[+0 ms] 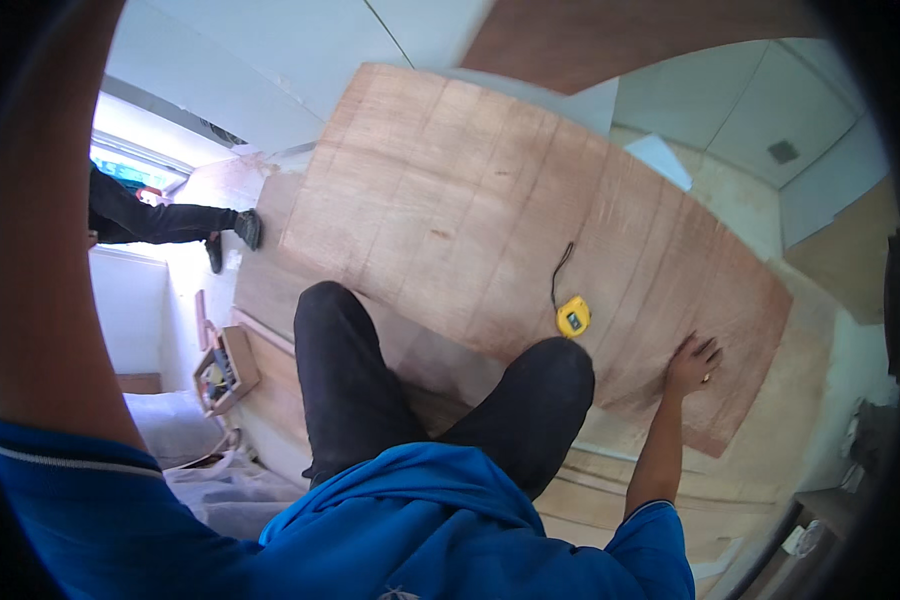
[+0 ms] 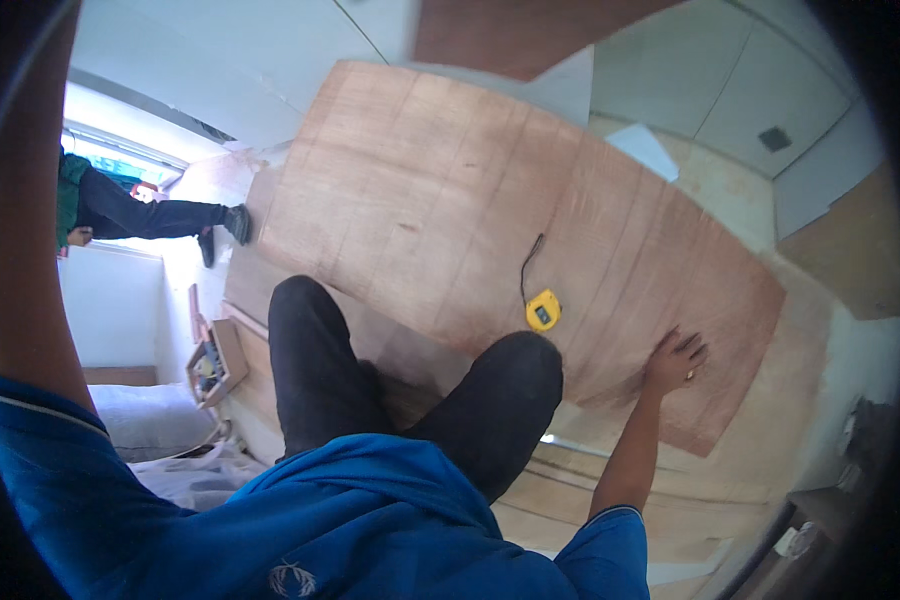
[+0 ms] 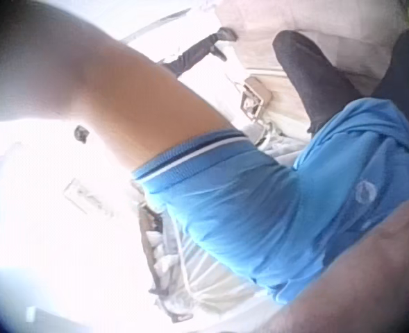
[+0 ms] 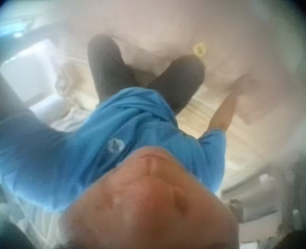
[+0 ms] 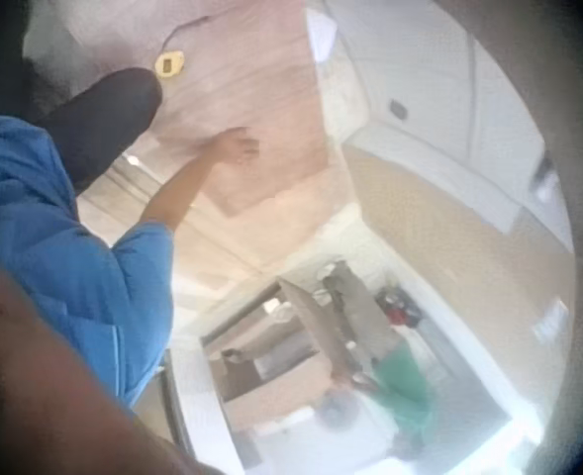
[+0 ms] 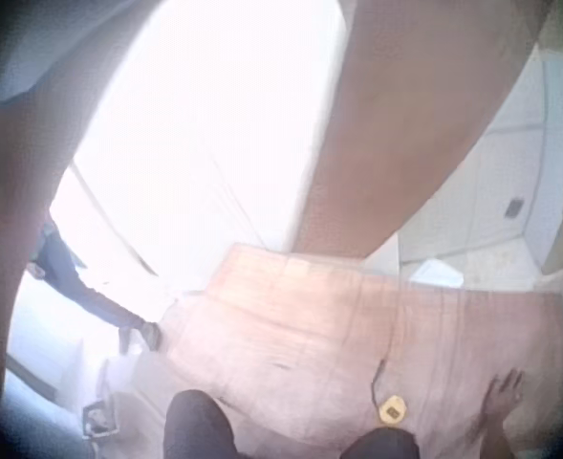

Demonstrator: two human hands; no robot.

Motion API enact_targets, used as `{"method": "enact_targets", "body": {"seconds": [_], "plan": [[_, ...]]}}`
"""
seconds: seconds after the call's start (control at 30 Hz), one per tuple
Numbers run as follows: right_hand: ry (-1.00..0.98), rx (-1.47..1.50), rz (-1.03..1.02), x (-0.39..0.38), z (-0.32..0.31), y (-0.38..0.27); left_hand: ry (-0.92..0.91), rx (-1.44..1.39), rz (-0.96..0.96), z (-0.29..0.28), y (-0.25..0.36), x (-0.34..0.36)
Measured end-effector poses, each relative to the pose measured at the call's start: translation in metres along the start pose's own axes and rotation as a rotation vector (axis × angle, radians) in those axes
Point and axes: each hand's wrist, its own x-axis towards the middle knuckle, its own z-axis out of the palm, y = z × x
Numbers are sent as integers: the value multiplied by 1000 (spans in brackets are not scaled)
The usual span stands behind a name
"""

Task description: The person measures a large wooden board with a tape measure and marks it with a pencil. They then use a hand saw to cut the board along the marked line.

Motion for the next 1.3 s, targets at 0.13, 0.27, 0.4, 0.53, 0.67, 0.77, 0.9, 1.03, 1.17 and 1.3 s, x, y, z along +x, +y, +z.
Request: {"method": "enact_targets", "body": {"seconds": [0.13, 0.27, 0.4, 0.53, 0.67, 0.77, 0.9, 1.03, 1.17, 1.3], "plan": [[-64, 2, 112, 9, -17, 11, 37, 58, 13, -51, -24, -67], [-127, 141, -128, 39, -25, -18, 101, 106, 84, -98, -6, -119], [-468, 1020, -540, -74, -171, -224, 199, 4, 239, -119, 19, -193], [-976, 1923, -692, -151, -285, -327, 19, 174, 57, -84, 24, -262], [-1437, 2152, -309, -226, -287, -391, -247, 478, -262, -66, 49, -364], [-1373, 1883, -10, -265, -293, -428, -345, 469, -304, -49, 59, -430], [-1361, 1759, 268, -297, -238, -450, -390, 378, -329, -25, 61, -483], [-1507, 1815, 553, -318, -173, -446, -656, 182, -523, -13, 74, -531], [-1456, 1842, 757, -298, -119, -438, -748, 56, -892, -19, 60, -561], [-1482, 1845, 625, -268, -107, -414, -735, 333, -1238, -55, 23, -702]]}}
